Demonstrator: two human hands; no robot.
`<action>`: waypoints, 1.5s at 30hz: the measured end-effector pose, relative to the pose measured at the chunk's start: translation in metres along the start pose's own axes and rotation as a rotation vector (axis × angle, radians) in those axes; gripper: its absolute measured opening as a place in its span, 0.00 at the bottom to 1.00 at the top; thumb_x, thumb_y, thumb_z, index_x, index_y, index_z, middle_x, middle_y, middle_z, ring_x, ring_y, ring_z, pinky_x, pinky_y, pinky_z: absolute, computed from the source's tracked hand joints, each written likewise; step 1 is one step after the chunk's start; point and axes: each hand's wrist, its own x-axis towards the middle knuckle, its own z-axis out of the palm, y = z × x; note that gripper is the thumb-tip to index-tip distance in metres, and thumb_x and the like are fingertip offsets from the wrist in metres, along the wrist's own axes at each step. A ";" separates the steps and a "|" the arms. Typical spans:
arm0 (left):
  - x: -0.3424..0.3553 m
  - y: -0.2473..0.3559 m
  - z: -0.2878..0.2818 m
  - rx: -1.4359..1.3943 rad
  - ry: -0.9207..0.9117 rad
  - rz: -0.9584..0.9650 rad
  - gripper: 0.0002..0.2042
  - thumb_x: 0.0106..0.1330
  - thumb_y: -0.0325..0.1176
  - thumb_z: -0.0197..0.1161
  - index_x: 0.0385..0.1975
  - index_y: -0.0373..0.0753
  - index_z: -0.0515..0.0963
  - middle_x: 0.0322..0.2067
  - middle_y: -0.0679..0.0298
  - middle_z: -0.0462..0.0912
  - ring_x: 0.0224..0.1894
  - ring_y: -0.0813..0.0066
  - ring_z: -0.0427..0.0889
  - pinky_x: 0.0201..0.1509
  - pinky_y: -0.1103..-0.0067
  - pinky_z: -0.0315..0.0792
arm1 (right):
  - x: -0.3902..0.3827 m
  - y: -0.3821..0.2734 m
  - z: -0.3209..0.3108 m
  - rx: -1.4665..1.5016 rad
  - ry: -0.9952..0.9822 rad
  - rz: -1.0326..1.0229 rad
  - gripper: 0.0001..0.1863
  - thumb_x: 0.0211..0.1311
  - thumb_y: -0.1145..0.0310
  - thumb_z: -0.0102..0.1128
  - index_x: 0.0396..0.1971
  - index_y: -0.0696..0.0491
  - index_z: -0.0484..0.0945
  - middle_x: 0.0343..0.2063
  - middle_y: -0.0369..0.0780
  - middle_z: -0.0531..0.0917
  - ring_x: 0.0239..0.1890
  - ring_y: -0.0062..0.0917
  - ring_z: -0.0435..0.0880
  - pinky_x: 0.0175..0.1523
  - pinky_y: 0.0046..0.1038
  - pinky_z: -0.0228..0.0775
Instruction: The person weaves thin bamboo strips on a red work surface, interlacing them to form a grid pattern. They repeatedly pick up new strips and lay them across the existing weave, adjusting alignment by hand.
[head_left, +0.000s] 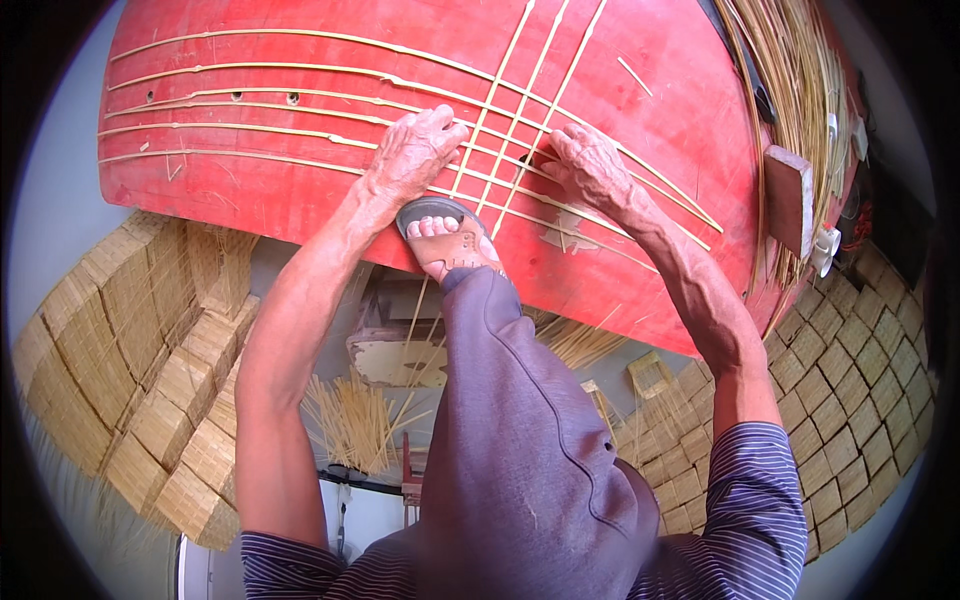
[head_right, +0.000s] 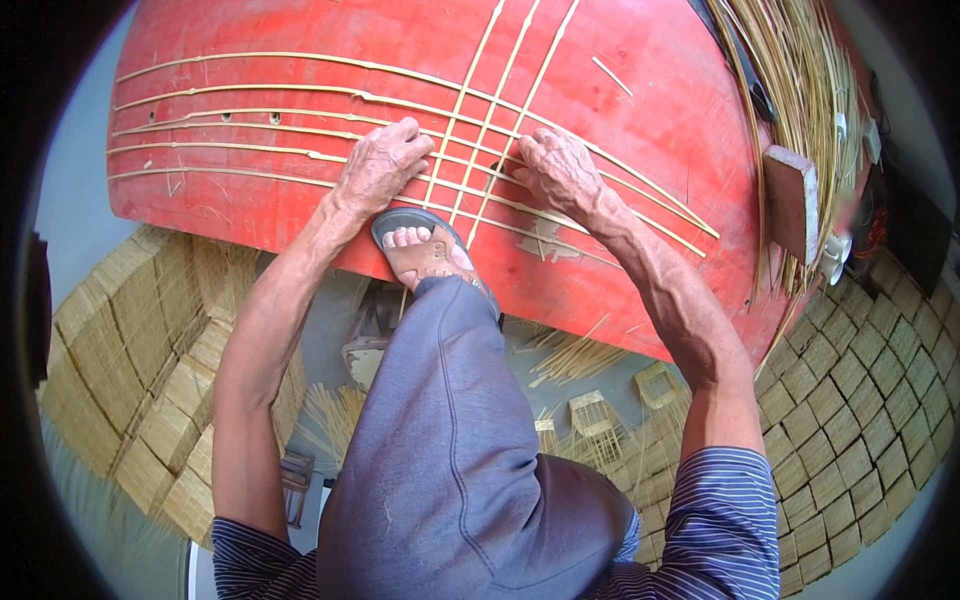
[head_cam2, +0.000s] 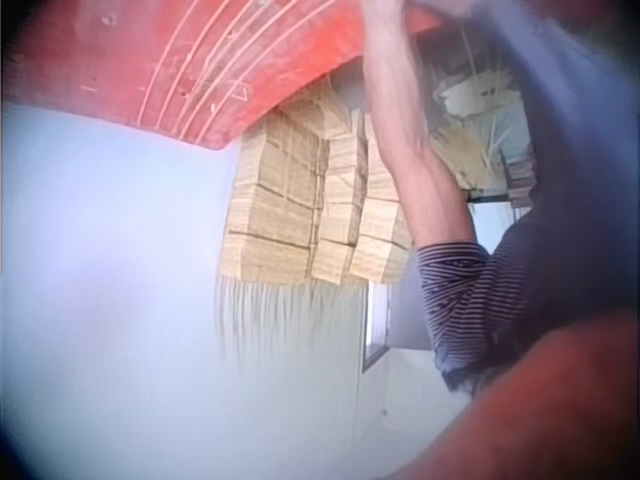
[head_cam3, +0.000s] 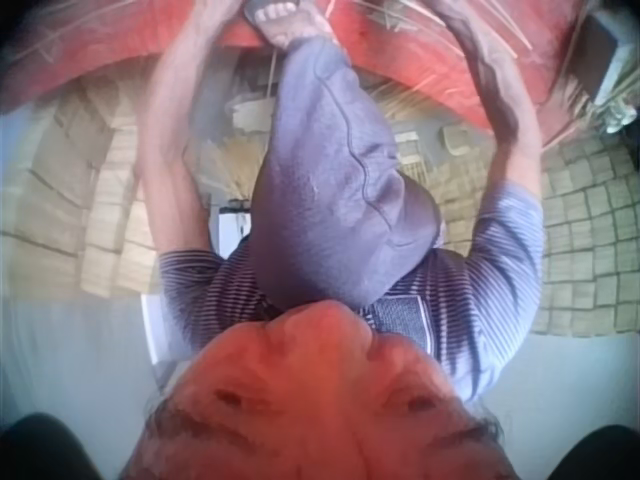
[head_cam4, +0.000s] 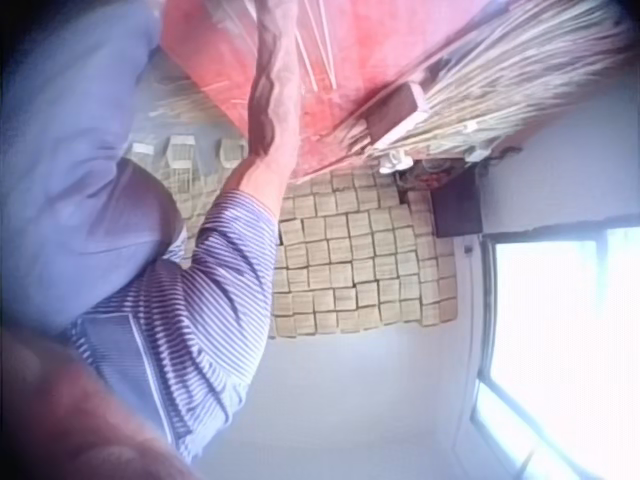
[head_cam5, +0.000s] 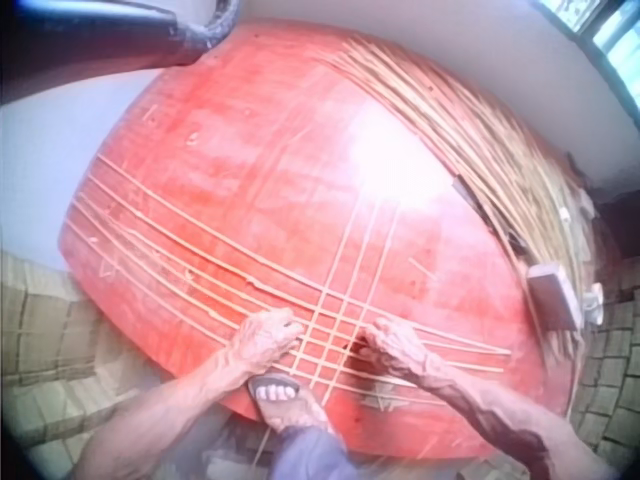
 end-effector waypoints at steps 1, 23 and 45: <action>-0.002 0.000 0.002 0.000 0.012 -0.007 0.07 0.59 0.28 0.65 0.34 0.39 0.74 0.33 0.57 0.72 0.36 0.55 0.78 0.38 0.63 0.74 | 0.000 0.000 0.001 0.005 0.002 -0.002 0.15 0.53 0.63 0.68 0.31 0.57 0.74 0.29 0.48 0.76 0.37 0.45 0.76 0.42 0.45 0.69; -0.016 0.006 0.009 -0.110 0.183 -0.097 0.10 0.62 0.27 0.64 0.42 0.38 0.77 0.38 0.56 0.76 0.43 0.54 0.79 0.44 0.65 0.75 | -0.004 -0.005 -0.011 0.147 0.041 0.083 0.12 0.57 0.68 0.63 0.29 0.59 0.71 0.26 0.50 0.76 0.34 0.47 0.78 0.39 0.46 0.69; -0.049 0.000 0.031 -0.331 0.302 -0.444 0.12 0.56 0.19 0.62 0.39 0.37 0.73 0.33 0.54 0.75 0.37 0.54 0.79 0.41 0.64 0.75 | -0.111 -0.016 0.033 0.175 0.176 0.362 0.04 0.67 0.73 0.49 0.33 0.57 0.71 0.25 0.50 0.77 0.32 0.47 0.79 0.37 0.43 0.71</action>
